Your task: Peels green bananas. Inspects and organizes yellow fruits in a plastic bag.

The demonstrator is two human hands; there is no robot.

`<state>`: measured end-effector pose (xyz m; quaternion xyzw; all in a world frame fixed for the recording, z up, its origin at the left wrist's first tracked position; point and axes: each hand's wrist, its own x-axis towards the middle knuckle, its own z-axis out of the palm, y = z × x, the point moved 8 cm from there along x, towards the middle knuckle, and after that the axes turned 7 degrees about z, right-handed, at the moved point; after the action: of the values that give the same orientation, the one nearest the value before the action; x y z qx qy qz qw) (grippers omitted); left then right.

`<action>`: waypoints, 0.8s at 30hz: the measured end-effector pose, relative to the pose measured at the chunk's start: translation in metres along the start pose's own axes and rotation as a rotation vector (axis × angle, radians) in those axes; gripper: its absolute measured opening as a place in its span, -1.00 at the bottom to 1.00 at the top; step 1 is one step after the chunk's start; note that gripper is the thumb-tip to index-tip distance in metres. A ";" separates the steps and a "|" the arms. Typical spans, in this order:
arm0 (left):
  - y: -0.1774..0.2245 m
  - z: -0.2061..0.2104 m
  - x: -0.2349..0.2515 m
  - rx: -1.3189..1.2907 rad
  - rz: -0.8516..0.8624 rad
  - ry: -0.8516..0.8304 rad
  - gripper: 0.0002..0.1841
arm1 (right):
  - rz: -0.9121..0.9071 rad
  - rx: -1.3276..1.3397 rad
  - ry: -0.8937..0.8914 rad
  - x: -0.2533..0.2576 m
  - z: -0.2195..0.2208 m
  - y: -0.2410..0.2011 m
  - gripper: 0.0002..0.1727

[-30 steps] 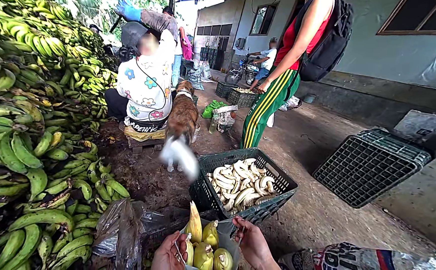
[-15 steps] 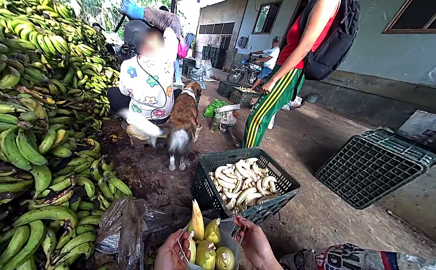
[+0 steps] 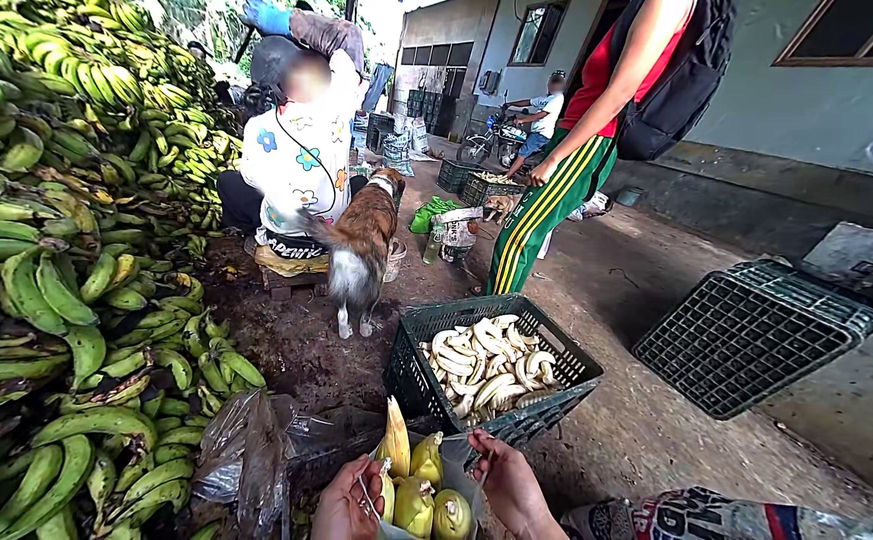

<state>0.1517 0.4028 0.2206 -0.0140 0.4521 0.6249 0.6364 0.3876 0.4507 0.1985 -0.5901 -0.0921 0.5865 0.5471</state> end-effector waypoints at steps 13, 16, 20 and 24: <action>-0.001 0.000 0.002 -0.008 -0.004 -0.007 -0.78 | -0.001 -0.013 -0.005 0.001 0.002 0.002 -0.76; -0.002 0.000 0.002 -0.013 -0.004 -0.007 -0.77 | -0.001 -0.012 -0.003 0.001 0.002 0.002 -0.77; -0.002 0.000 0.003 -0.009 -0.009 -0.007 -0.77 | -0.002 -0.015 -0.009 0.001 0.003 0.002 -0.77; -0.002 -0.001 0.003 -0.014 -0.012 0.001 -0.78 | -0.005 -0.015 -0.006 0.001 0.003 0.003 -0.77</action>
<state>0.1524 0.4041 0.2172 -0.0213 0.4478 0.6244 0.6397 0.3841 0.4524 0.1968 -0.5920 -0.0995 0.5863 0.5440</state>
